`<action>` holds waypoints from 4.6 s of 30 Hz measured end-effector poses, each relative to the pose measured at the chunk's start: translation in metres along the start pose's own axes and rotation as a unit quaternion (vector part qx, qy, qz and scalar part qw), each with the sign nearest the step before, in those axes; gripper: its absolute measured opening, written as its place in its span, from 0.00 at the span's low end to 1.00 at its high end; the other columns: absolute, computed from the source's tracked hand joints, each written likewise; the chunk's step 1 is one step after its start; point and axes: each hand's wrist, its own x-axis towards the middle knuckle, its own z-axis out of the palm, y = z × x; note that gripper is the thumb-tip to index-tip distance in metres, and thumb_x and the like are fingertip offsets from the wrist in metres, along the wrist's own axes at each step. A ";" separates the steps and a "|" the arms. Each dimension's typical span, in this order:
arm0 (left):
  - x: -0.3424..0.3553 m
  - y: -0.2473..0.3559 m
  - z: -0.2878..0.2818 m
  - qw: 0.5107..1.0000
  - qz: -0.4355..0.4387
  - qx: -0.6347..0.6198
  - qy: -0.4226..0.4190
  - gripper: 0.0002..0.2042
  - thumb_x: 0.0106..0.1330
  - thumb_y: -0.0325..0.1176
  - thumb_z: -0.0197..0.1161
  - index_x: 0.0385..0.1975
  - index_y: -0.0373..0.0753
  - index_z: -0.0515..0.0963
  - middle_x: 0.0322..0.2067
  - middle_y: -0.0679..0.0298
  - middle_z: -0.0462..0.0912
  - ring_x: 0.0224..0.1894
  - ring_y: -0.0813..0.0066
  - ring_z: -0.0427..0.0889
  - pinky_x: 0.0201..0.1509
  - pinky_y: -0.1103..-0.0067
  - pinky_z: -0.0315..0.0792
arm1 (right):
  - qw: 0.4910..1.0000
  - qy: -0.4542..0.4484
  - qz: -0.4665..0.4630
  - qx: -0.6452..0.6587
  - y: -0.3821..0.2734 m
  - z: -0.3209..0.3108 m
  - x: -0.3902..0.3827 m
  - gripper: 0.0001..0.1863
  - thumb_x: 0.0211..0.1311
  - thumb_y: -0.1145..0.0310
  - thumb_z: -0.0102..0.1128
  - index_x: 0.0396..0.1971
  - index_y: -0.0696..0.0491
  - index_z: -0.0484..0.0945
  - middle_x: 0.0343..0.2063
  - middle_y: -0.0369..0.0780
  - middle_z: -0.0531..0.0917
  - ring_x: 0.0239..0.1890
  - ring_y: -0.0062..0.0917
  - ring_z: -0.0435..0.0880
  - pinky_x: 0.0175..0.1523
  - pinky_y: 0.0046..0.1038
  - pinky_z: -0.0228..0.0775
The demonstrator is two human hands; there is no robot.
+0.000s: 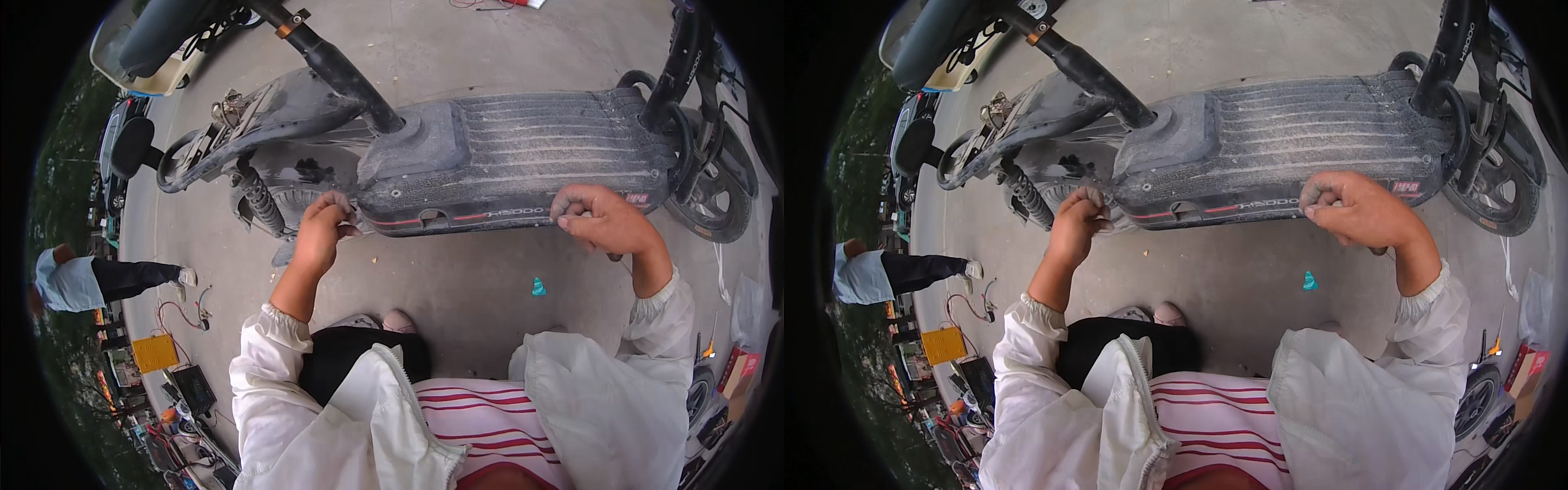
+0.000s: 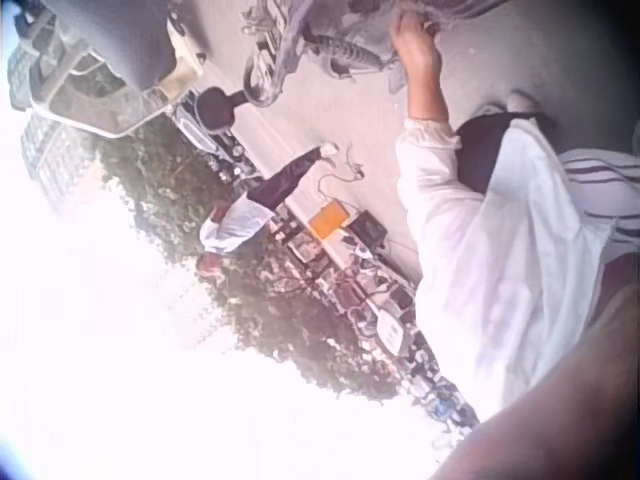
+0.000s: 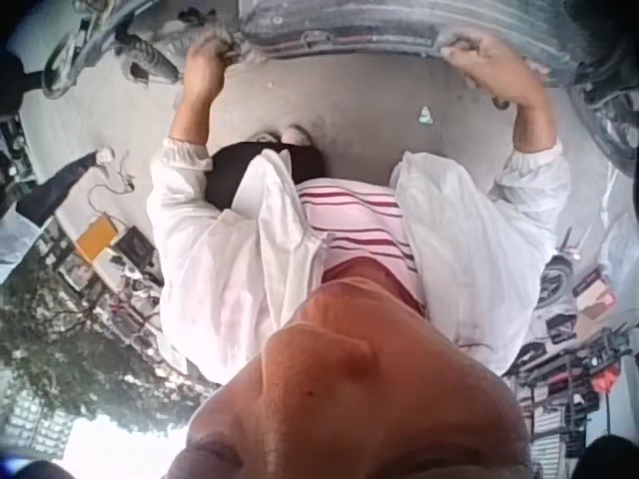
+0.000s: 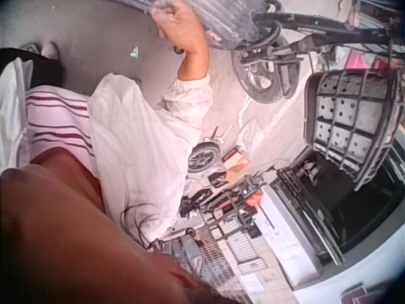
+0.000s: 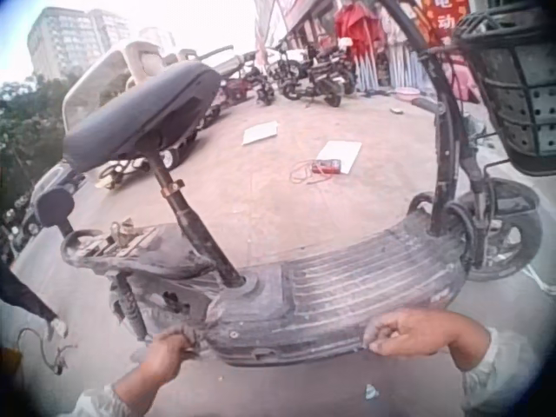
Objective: The person repairs an electric scooter by testing the electrical system with a multimeter, adjusting the handlebars, and using a screwdriver to remove and reattach panels. They also inspect wiring under the seat and manipulate components on the scooter's frame.
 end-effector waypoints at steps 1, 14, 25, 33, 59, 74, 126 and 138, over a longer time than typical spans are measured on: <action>0.002 -0.010 -0.012 0.996 -0.028 -0.079 0.015 0.04 0.59 0.26 0.50 0.31 0.37 0.72 0.27 0.66 0.71 0.30 0.75 0.71 0.34 0.75 0.69 | 1.000 -0.016 0.019 -0.006 0.001 0.000 -0.002 0.08 0.60 0.70 0.56 0.36 0.58 0.76 0.20 0.35 0.77 0.17 0.16 0.75 0.20 0.21 0.63; 0.016 -0.073 -0.009 0.983 -0.005 0.176 -0.048 0.15 0.64 0.40 0.68 0.40 0.38 0.74 0.31 0.71 0.76 0.32 0.84 0.69 0.41 0.83 0.65 | 0.989 -0.076 0.086 -0.090 0.050 0.002 -0.004 0.21 0.64 0.52 0.57 0.39 0.58 0.77 0.20 0.37 0.77 0.19 0.22 0.78 0.24 0.26 0.69; 0.017 -0.062 0.007 0.996 -0.002 -0.069 -0.048 0.10 0.63 0.31 0.68 0.39 0.39 0.74 0.39 0.66 0.81 0.45 0.79 0.77 0.55 0.79 0.67 | 0.988 0.025 0.139 0.069 0.092 0.003 -0.021 0.24 0.63 0.52 0.60 0.42 0.60 0.77 0.21 0.37 0.78 0.16 0.21 0.76 0.20 0.24 0.67; 0.020 -0.055 -0.005 0.985 -0.041 0.162 -0.040 0.14 0.62 0.41 0.69 0.42 0.44 0.77 0.37 0.75 0.80 0.34 0.86 0.73 0.34 0.84 0.64 | 0.976 0.162 -0.094 0.114 0.029 -0.046 -0.060 0.18 0.66 0.55 0.60 0.38 0.57 0.79 0.17 0.32 0.74 0.14 0.14 0.74 0.18 0.20 0.66; -0.032 -0.002 0.122 0.955 -0.098 0.113 -0.255 0.05 0.63 0.24 0.53 0.35 0.38 0.75 0.27 0.69 0.73 0.29 0.81 0.73 0.35 0.82 0.69 | 0.740 0.498 -0.299 -0.338 -0.001 -0.035 -0.001 0.20 0.56 0.50 0.66 0.27 0.51 0.70 0.21 0.38 0.76 0.27 0.35 0.82 0.29 0.36 0.72; -0.029 -0.013 0.257 0.903 0.298 0.254 -0.179 0.11 0.71 0.28 0.54 0.50 0.33 0.68 0.39 0.64 0.77 0.38 0.79 0.75 0.40 0.83 0.71 | 0.699 0.523 -0.302 -0.383 0.051 -0.024 0.038 0.17 0.51 0.59 0.65 0.33 0.54 0.72 0.27 0.38 0.80 0.33 0.32 0.84 0.37 0.33 0.75; 0.050 0.117 0.311 0.917 0.001 0.288 -0.276 0.15 0.68 0.33 0.61 0.49 0.31 0.75 0.29 0.65 0.80 0.27 0.84 0.73 0.29 0.87 0.66 | 0.616 0.739 -0.268 0.057 0.164 -0.097 0.002 0.19 0.69 0.55 0.52 0.39 0.58 0.80 0.37 0.45 0.75 0.42 0.37 0.75 0.51 0.34 0.66; 0.054 0.099 0.293 0.739 0.454 0.416 -0.274 0.12 0.70 0.34 0.59 0.47 0.35 0.75 0.33 0.67 0.74 0.25 0.87 0.66 0.26 0.88 0.58 | 0.617 0.742 -0.256 0.049 0.157 -0.095 0.000 0.19 0.69 0.56 0.53 0.37 0.59 0.80 0.37 0.46 0.76 0.43 0.38 0.75 0.50 0.34 0.67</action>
